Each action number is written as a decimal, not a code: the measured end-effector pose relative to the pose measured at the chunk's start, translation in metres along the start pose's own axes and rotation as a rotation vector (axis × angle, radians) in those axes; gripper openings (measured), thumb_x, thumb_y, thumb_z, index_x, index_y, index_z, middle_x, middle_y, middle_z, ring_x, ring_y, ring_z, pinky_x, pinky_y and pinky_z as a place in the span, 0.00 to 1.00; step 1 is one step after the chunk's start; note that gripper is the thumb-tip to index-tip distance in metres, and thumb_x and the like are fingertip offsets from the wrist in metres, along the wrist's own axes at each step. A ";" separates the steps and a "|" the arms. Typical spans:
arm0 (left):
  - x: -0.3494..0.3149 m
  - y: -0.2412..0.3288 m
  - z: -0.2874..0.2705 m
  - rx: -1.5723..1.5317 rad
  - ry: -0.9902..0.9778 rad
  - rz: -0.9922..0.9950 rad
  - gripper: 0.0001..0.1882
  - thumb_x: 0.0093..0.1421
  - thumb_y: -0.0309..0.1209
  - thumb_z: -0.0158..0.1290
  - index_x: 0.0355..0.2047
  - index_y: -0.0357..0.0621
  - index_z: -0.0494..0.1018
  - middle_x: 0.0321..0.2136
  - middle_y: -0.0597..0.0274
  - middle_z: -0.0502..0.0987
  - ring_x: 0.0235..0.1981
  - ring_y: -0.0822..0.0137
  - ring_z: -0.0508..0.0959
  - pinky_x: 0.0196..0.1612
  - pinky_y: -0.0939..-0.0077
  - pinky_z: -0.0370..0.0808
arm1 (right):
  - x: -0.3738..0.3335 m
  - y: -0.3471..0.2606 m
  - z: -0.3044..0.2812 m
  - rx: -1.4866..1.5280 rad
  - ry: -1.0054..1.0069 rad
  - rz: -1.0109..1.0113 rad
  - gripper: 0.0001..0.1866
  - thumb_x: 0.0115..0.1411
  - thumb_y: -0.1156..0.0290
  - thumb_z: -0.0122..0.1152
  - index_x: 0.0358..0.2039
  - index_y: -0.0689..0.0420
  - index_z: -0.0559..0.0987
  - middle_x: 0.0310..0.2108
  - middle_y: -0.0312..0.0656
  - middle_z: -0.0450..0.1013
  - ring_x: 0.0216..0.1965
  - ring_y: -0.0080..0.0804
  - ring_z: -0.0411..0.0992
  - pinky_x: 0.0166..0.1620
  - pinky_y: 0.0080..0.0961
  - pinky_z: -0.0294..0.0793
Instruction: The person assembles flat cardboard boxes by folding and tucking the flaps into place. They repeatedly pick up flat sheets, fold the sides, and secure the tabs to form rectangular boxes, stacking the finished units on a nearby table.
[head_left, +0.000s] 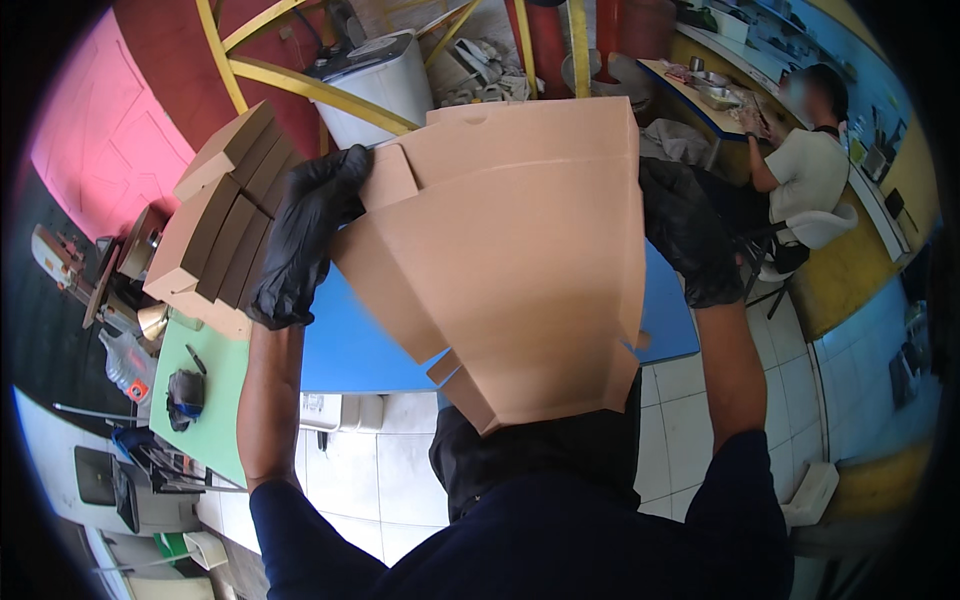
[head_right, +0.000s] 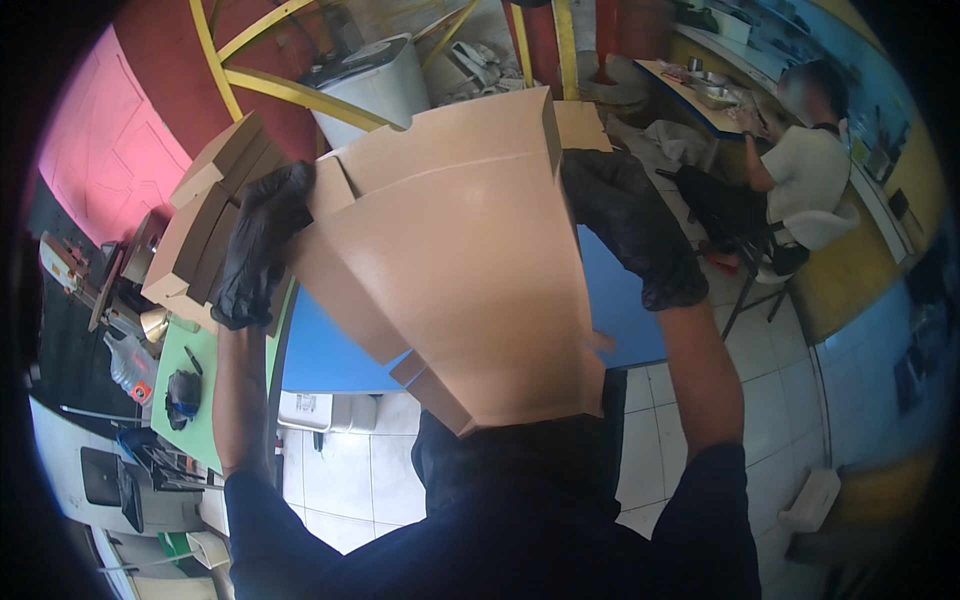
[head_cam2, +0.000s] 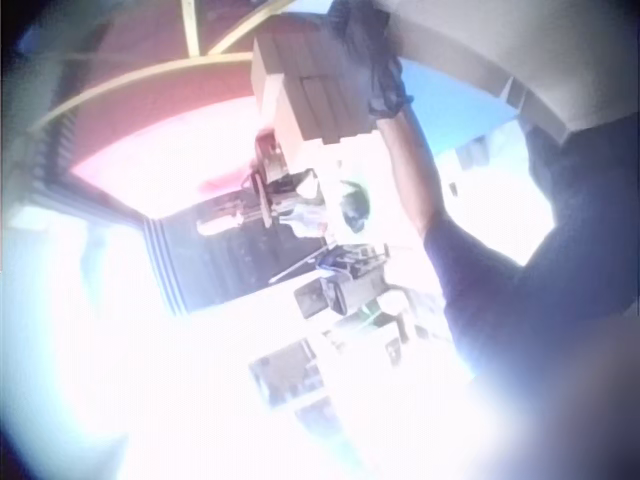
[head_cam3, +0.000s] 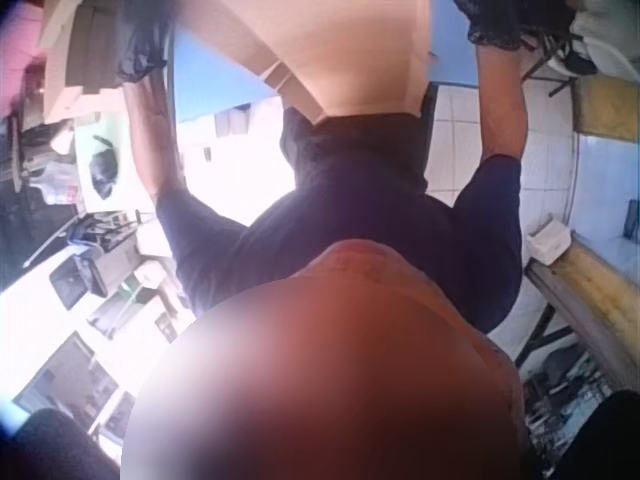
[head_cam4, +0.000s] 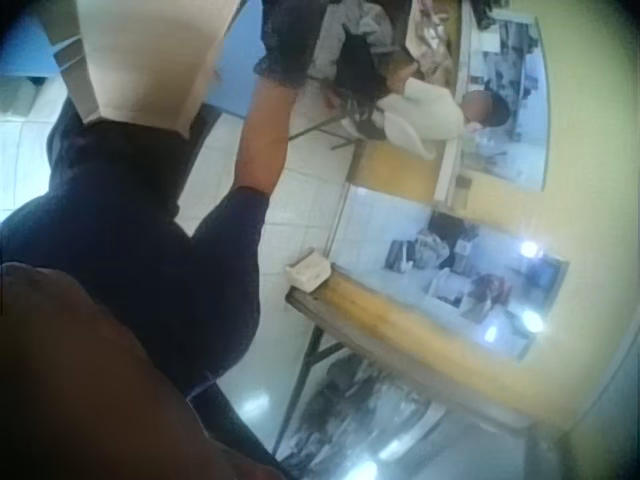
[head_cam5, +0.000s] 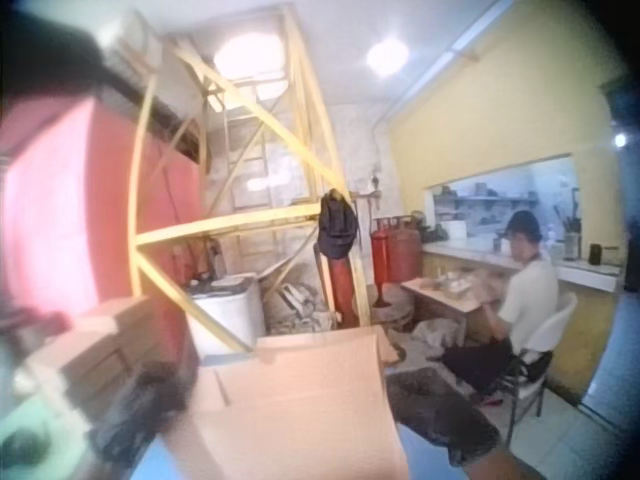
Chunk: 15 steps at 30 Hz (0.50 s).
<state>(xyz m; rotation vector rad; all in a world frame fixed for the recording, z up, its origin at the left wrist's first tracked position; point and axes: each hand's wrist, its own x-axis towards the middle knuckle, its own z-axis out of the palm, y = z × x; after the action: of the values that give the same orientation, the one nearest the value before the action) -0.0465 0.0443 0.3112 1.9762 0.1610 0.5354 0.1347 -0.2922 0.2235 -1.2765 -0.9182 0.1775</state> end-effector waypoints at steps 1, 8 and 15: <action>0.001 -0.003 -0.002 -0.033 -0.017 -0.025 0.23 0.69 0.49 0.57 0.43 0.38 0.81 0.33 0.65 0.82 0.31 0.77 0.77 0.40 0.78 0.74 | -0.001 0.006 0.000 0.028 0.048 0.023 0.13 0.72 0.68 0.58 0.49 0.62 0.82 0.43 0.39 0.81 0.41 0.23 0.78 0.46 0.24 0.79; -0.008 -0.052 -0.007 -0.682 -0.197 -0.058 0.20 0.72 0.39 0.52 0.55 0.35 0.76 0.45 0.59 0.82 0.44 0.70 0.81 0.50 0.76 0.77 | 0.011 0.009 0.017 -0.132 0.375 -0.072 0.13 0.70 0.68 0.62 0.48 0.64 0.82 0.42 0.41 0.81 0.41 0.26 0.77 0.47 0.26 0.77; -0.033 -0.083 0.074 -0.460 0.281 0.004 0.18 0.74 0.39 0.52 0.51 0.36 0.79 0.44 0.60 0.83 0.40 0.71 0.81 0.46 0.73 0.77 | 0.019 0.012 0.026 0.284 0.395 0.049 0.15 0.67 0.70 0.64 0.49 0.67 0.82 0.43 0.42 0.80 0.43 0.25 0.77 0.50 0.25 0.75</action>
<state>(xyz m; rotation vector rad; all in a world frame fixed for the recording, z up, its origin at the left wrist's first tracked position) -0.0337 0.0098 0.2013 1.4510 0.1886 0.7769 0.1341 -0.2583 0.2218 -1.0217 -0.5025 0.0846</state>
